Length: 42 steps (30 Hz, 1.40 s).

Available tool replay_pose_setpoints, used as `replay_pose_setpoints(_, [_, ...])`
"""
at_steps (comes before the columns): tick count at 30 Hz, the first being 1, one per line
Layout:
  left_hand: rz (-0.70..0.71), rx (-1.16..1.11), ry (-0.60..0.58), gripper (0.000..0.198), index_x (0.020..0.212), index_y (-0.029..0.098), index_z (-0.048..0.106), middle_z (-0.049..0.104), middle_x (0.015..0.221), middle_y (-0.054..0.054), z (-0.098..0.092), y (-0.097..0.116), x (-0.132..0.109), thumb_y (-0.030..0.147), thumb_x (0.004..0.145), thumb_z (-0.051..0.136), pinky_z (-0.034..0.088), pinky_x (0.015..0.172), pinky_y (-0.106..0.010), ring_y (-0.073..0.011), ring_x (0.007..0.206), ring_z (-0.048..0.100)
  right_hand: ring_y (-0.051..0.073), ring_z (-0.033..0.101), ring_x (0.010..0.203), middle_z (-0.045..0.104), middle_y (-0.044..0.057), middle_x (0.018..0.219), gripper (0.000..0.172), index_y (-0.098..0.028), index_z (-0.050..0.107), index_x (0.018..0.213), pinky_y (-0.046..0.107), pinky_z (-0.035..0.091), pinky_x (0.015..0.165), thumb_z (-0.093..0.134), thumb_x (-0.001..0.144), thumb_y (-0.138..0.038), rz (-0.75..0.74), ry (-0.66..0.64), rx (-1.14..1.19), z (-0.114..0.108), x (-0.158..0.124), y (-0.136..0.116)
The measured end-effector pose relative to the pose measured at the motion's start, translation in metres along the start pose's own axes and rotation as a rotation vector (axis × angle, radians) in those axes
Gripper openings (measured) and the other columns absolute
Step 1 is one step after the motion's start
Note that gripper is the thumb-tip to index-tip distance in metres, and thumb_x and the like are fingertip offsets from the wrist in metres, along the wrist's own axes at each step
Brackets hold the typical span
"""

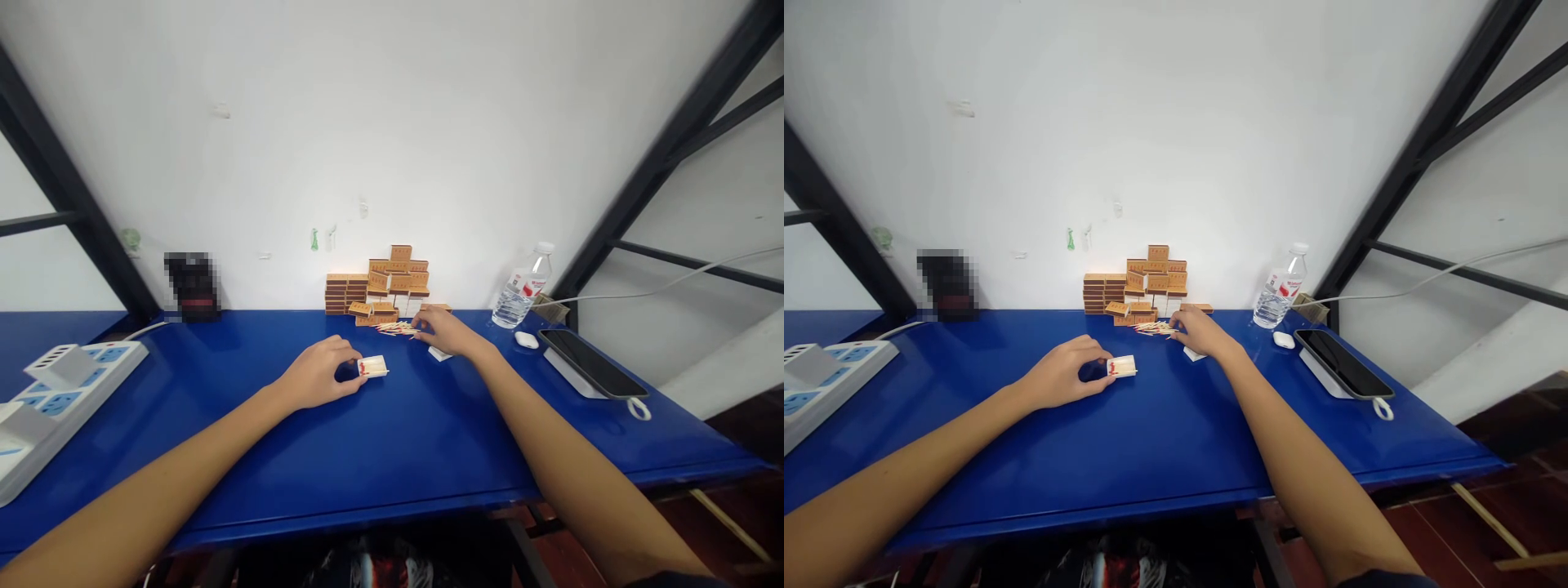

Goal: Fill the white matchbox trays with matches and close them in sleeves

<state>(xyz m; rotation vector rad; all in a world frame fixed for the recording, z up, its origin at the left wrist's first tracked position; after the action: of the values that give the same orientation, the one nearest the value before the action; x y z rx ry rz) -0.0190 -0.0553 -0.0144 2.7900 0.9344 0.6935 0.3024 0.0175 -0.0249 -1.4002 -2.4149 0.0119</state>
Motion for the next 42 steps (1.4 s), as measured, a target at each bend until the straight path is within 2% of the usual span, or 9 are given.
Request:
replay_pose_setpoints(7, [-0.002, 0.000, 0.005, 0.027, 0.111, 0.021, 0.073, 0.070, 0.095, -0.005, -0.001, 0.002, 0.001, 0.041, 0.094, 0.066, 0.052, 0.079, -0.035, -0.0217, 0.092, 0.064, 0.021, 0.059, 0.088, 0.065, 0.009, 0.095, 0.005, -0.016, 0.071, 0.094, 0.028, 0.043, 0.077, 0.068, 0.092, -0.020, 0.025, -0.045, 0.004, 0.004, 0.003, -0.004])
replay_pose_setpoints(13, [0.001, 0.010, 0.027, 0.028, 0.110, 0.020, 0.072, 0.071, 0.096, -0.006, -0.003, 0.001, 0.000, 0.042, 0.093, 0.067, 0.052, 0.080, -0.035, -0.0217, 0.091, 0.064, 0.020, 0.060, 0.086, 0.069, 0.010, 0.092, 0.010, -0.015, 0.069, 0.088, 0.027, 0.042, 0.074, 0.063, 0.095, -0.019, 0.058, -0.083, 0.018, 0.004, 0.002, -0.010])
replay_pose_setpoints(17, [-0.005, 0.034, 0.030, 0.028, 0.110, 0.020, 0.072, 0.071, 0.096, -0.006, -0.003, 0.001, 0.000, 0.041, 0.094, 0.066, 0.052, 0.080, -0.035, -0.0222, 0.092, 0.064, 0.021, 0.060, 0.087, 0.068, 0.011, 0.095, 0.012, -0.014, 0.068, 0.086, 0.028, 0.043, 0.077, 0.061, 0.095, -0.018, 0.056, -0.053, 0.015, -0.006, 0.000, -0.016])
replay_pose_setpoints(20, [-0.025, 0.067, 0.032, 0.025, 0.107, 0.021, 0.073, 0.071, 0.095, -0.006, -0.003, 0.000, 0.001, 0.040, 0.094, 0.065, 0.051, 0.079, -0.035, -0.0230, 0.092, 0.064, 0.020, 0.059, 0.085, 0.066, 0.010, 0.093, 0.015, -0.015, 0.068, 0.087, 0.029, 0.043, 0.076, 0.059, 0.097, -0.022, 0.029, -0.020, 0.100, -0.016, -0.002, -0.032])
replay_pose_setpoints(23, [-0.045, 0.070, 0.018, 0.023, 0.104, 0.021, 0.073, 0.071, 0.092, -0.006, -0.001, -0.001, 0.001, 0.040, 0.093, 0.066, 0.050, 0.078, -0.035, -0.0229, 0.090, 0.064, 0.018, 0.058, 0.080, 0.066, 0.007, 0.091, 0.018, -0.016, 0.067, 0.093, 0.028, 0.043, 0.072, 0.058, 0.100, -0.030, -0.037, -0.051, 0.278, -0.019, -0.004, -0.059])
replay_pose_setpoints(29, [-0.042, 0.065, 0.004, 0.024, 0.105, 0.020, 0.073, 0.070, 0.093, -0.006, 0.001, 0.000, 0.000, 0.040, 0.092, 0.068, 0.050, 0.077, -0.034, -0.0232, 0.091, 0.063, 0.016, 0.056, 0.078, 0.063, 0.004, 0.090, 0.015, -0.017, 0.066, 0.093, 0.027, 0.042, 0.071, 0.058, 0.100, -0.027, -0.133, -0.161, 0.403, -0.004, -0.007, -0.103])
replay_pose_setpoints(34, [-0.038, 0.046, -0.012, 0.022, 0.101, 0.020, 0.072, 0.072, 0.094, -0.006, 0.001, 0.001, 0.000, 0.039, 0.092, 0.067, 0.050, 0.078, -0.034, -0.0231, 0.092, 0.063, 0.018, 0.056, 0.087, 0.062, 0.005, 0.093, 0.007, -0.018, 0.069, 0.095, 0.029, 0.043, 0.079, 0.063, 0.096, -0.021, -0.191, -0.091, 0.332, 0.002, -0.010, -0.112])
replay_pose_setpoints(37, [-0.024, 0.054, -0.024, 0.021, 0.101, 0.020, 0.072, 0.072, 0.094, -0.006, 0.000, 0.000, 0.001, 0.039, 0.092, 0.067, 0.049, 0.079, -0.035, -0.0232, 0.091, 0.062, 0.017, 0.056, 0.085, 0.062, 0.004, 0.091, 0.010, -0.018, 0.070, 0.094, 0.028, 0.042, 0.078, 0.062, 0.098, -0.023, -0.193, -0.045, 0.316, 0.001, -0.010, -0.112])
replay_pose_setpoints(42, [-0.010, 0.049, -0.043, 0.022, 0.101, 0.020, 0.074, 0.070, 0.087, -0.005, -0.003, 0.000, 0.001, 0.038, 0.090, 0.068, 0.049, 0.078, -0.034, -0.0227, 0.088, 0.062, 0.015, 0.058, 0.075, 0.068, 0.004, 0.083, 0.018, -0.017, 0.070, 0.087, 0.027, 0.039, 0.069, 0.062, 0.098, -0.027, -0.053, 0.018, 0.290, 0.004, 0.009, -0.108])
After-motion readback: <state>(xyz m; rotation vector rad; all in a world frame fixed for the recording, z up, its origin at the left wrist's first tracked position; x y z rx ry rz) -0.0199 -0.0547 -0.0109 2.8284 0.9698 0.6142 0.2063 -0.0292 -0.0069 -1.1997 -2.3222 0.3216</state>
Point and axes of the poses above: each hand's wrist, its own x-axis towards the middle knuckle, its own z-axis out of the palm, y = z × x, the point moved 1 cm from there along x, towards the middle knuckle
